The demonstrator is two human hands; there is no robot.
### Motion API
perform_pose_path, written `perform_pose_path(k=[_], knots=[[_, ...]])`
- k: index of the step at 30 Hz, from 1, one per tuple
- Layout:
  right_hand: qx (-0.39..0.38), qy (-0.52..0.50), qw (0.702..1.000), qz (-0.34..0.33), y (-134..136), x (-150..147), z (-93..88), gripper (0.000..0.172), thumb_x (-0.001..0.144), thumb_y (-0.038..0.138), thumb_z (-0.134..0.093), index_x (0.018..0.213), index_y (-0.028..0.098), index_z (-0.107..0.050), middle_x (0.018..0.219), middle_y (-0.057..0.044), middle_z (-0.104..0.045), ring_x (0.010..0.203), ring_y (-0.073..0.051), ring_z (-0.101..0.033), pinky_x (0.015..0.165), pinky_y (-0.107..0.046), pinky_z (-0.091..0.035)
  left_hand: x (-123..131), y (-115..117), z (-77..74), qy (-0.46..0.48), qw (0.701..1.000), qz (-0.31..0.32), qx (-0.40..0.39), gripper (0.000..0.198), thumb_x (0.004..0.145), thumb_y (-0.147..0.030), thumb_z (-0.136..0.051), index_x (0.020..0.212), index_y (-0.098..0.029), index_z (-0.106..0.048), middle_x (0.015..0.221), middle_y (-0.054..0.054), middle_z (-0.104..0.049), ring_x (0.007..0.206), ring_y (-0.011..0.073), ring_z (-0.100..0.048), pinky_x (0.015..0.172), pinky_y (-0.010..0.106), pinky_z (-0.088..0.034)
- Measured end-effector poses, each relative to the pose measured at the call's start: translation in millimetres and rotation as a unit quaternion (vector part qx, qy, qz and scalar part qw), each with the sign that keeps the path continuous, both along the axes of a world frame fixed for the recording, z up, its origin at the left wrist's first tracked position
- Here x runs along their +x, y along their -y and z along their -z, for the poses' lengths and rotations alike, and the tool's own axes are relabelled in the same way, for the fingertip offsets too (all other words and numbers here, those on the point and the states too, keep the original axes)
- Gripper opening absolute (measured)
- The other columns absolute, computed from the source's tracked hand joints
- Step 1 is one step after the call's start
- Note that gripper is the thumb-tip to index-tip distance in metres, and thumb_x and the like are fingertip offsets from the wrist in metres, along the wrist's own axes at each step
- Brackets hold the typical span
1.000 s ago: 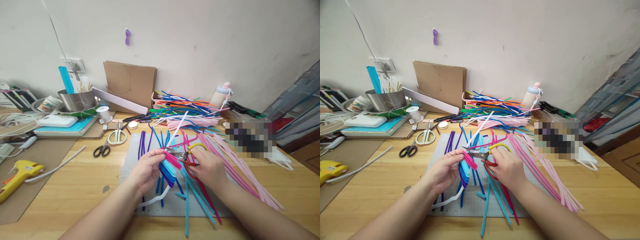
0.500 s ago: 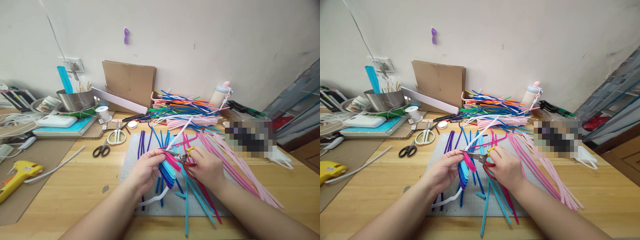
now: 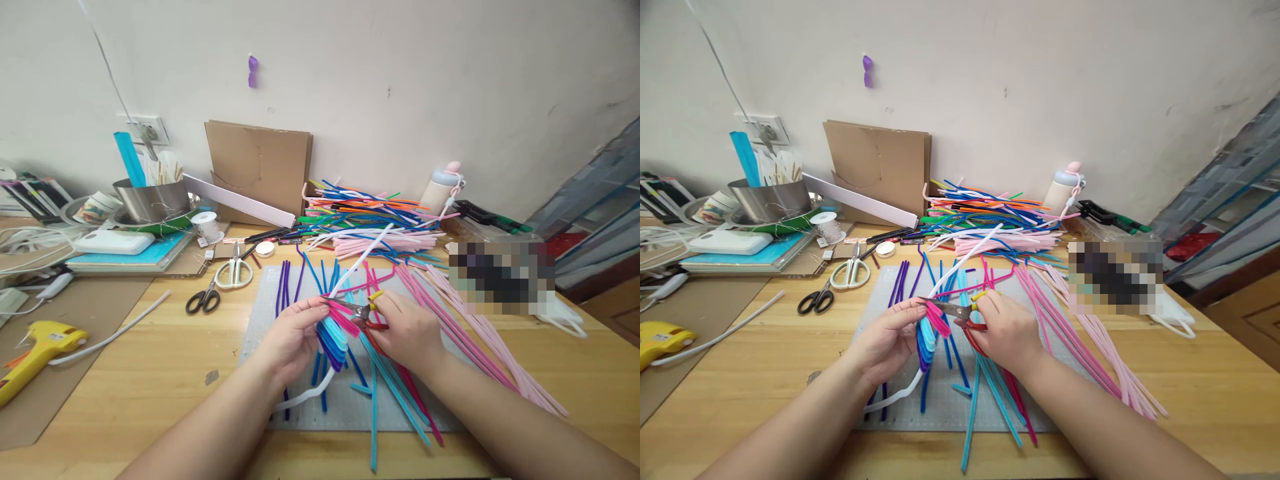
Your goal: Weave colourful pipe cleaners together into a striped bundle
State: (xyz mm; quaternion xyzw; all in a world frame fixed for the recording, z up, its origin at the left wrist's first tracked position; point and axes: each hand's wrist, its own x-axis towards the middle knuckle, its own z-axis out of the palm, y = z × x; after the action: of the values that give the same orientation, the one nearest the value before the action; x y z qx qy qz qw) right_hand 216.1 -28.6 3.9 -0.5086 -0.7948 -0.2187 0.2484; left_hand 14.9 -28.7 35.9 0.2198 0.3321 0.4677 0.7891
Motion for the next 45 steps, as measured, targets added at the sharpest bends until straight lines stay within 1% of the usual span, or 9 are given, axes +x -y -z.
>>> perform_pose_path(k=[4,11,18,22,27,31,36,39,45], knots=[[-0.017,-0.005,1.000,-0.001,-0.5,-2.7,-1.6,0.030,0.081,0.047,-0.053,0.081,0.018,-0.058,0.071,-0.003,-0.057,0.069,-0.017,-0.054,0.058,-0.028,-0.028,-1.3,-2.0,0.1,-0.011,1.000,0.000,-0.001,0.007,0.074,-0.003,-0.058,0.078,-0.009,-0.060,0.064,0.005,-0.065,0.054,0.0109,-0.060,0.052,0.020,-0.049],[-0.027,-0.003,1.000,0.001,0.0,-1.1,-1.4,0.030,0.081,0.047,-0.052,0.080,0.018,-0.057,0.073,-0.004,-0.057,0.070,-0.018,-0.053,0.059,-0.028,-0.028,-1.6,-2.6,-0.3,-0.020,1.000,0.002,-0.004,0.008,0.073,-0.003,-0.058,0.078,-0.009,-0.060,0.062,0.004,-0.065,0.051,0.0107,-0.060,0.051,0.020,-0.049],[-0.052,-0.004,0.999,-0.013,-0.5,-0.2,-3.1,0.027,0.081,0.045,-0.052,0.079,0.018,-0.055,0.074,-0.004,-0.057,0.071,-0.018,-0.053,0.060,-0.028,-0.029,-1.9,-0.7,-0.9,-0.037,0.999,0.010,-0.017,0.012,0.070,-0.004,-0.061,0.080,-0.011,-0.060,0.062,0.004,-0.066,0.051,0.0132,-0.061,0.049,0.022,-0.050],[-0.053,-0.017,0.998,-0.035,-0.6,2.4,-4.3,0.027,0.081,0.045,-0.052,0.082,0.018,-0.055,0.076,-0.004,-0.057,0.071,-0.018,-0.053,0.060,-0.028,-0.030,-1.8,0.5,-2.5,-0.037,0.999,0.006,-0.004,0.013,0.066,-0.004,-0.065,0.077,-0.010,-0.062,0.063,0.004,-0.066,0.052,0.0110,-0.060,0.051,0.020,-0.048],[-0.069,-0.024,0.996,-0.044,0.3,3.9,-3.9,0.028,0.081,0.045,-0.053,0.084,0.017,-0.056,0.076,-0.004,-0.057,0.072,-0.018,-0.054,0.060,-0.028,-0.031,-0.2,0.7,-4.7,-0.069,0.997,-0.016,0.042,0.014,0.060,-0.005,-0.073,0.069,-0.010,-0.063,0.062,0.002,-0.066,0.052,0.0071,-0.057,0.053,0.016,-0.043],[-0.036,-0.015,0.999,-0.024,1.7,3.3,-2.3,0.029,0.081,0.045,-0.054,0.083,0.017,-0.057,0.078,-0.006,-0.058,0.074,-0.019,-0.054,0.063,-0.028,-0.032,0.4,-0.2,-3.2,-0.094,0.993,-0.031,0.061,0.015,0.058,-0.010,-0.075,0.069,-0.011,-0.064,0.062,0.002,-0.066,0.054,0.0082,-0.057,0.054,0.018,-0.042],[0.004,-0.002,1.000,-0.012,1.4,1.7,-0.8,0.030,0.082,0.047,-0.052,0.077,0.017,-0.057,0.074,-0.005,-0.059,0.071,-0.018,-0.052,0.062,-0.029,-0.030,1.1,0.4,-4.1,-0.074,0.996,-0.022,0.035,0.015,0.057,-0.006,-0.073,0.068,-0.010,-0.063,0.061,0.002,-0.066,0.052,0.0083,-0.057,0.053,0.018,-0.042],[0.015,-0.005,1.000,-0.012,1.0,1.3,-0.5,0.031,0.082,0.048,-0.052,0.076,0.017,-0.057,0.074,-0.005,-0.059,0.070,-0.017,-0.052,0.061,-0.029,-0.030,1.2,0.6,-5.0,-0.051,0.998,-0.018,0.023,0.014,0.059,-0.004,-0.071,0.069,-0.010,-0.063,0.061,0.002,-0.066,0.053,0.0086,-0.057,0.053,0.018,-0.043],[0.015,-0.013,1.000,-0.024,1.3,1.3,-0.6,0.030,0.083,0.046,-0.053,0.075,0.018,-0.057,0.072,-0.005,-0.060,0.070,-0.017,-0.054,0.061,-0.028,-0.030,1.1,-0.4,-4.2,-0.031,0.999,-0.018,0.016,0.013,0.060,0.000,-0.068,0.068,-0.010,-0.063,0.060,0.002,-0.065,0.051,0.0063,-0.056,0.050,0.015,-0.042]])
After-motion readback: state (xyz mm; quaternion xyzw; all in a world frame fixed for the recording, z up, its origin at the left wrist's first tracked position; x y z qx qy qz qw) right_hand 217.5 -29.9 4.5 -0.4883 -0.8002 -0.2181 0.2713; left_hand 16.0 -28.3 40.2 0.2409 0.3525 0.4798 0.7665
